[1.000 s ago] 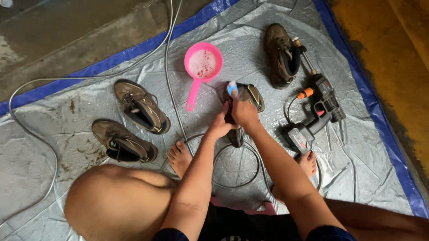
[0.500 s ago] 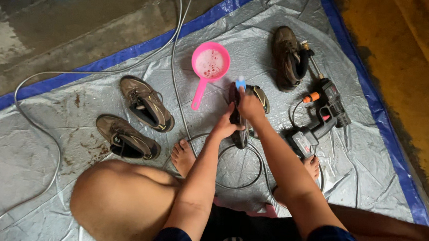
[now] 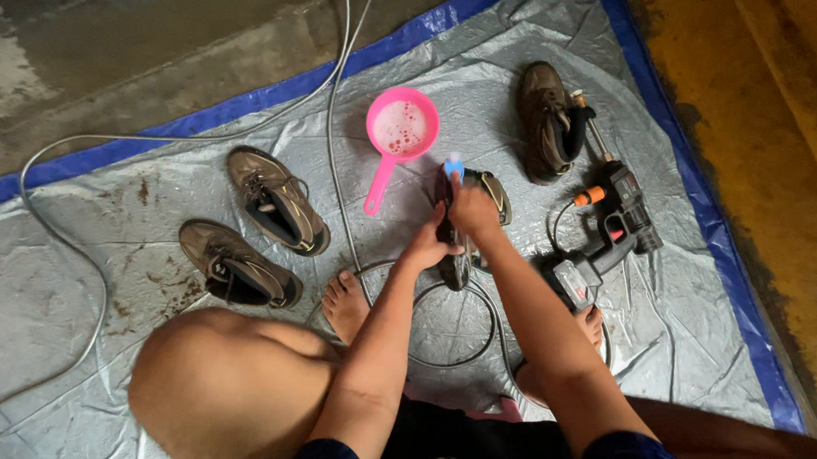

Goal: The person scrubs a shoe with a toothbrush and then uses a power drill with a brush attachment to clean the shoe's surface. The person handles multiple shoes on a plastic sheet on the floor.

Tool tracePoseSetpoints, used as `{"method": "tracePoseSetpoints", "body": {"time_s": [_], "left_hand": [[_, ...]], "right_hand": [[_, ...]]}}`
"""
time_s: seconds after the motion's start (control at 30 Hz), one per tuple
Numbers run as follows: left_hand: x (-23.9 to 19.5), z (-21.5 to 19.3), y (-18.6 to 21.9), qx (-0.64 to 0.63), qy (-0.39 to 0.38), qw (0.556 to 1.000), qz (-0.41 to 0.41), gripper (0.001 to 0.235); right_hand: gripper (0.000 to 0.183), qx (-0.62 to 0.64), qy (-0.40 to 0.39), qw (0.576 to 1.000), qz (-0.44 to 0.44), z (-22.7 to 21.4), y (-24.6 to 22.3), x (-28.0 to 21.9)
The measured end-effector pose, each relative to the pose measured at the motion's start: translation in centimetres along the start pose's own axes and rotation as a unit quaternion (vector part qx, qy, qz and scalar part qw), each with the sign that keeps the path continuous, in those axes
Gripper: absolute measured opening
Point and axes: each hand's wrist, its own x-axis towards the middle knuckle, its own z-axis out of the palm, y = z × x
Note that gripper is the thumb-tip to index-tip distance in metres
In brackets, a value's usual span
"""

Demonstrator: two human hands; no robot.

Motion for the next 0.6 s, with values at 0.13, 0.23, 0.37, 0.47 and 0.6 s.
{"method": "tracePoseSetpoints", "body": {"time_s": [0.13,0.23,0.37,0.47,0.6], "left_hand": [[-0.7,-0.4,1.2,0.015,0.004,1.0,0.002,0.131],[-0.9,-0.4,0.7,0.011,-0.006,1.0,0.005,0.132],[-1.3,-1.0,1.5,-0.009,-0.016,1.0,0.001,0.124],[-0.5,-1.1,-0.8,-0.003,-0.014,1.0,-0.015,0.115],[0.1,-0.9,-1.1,-0.21,0.013,0.969,-0.129,0.087]], "right_hand": [[0.067,-0.007,0.004,1.0,0.008,1.3,2.1,4.4],[0.066,-0.012,-0.003,1.0,0.004,1.4,1.3,-0.2],[0.068,-0.072,0.014,0.996,-0.06,5.1,3.5,-5.3],[0.071,-0.07,0.0,0.995,-0.07,7.8,5.3,-7.9],[0.072,-0.046,-0.037,0.996,-0.074,5.3,4.2,-12.0]]}}
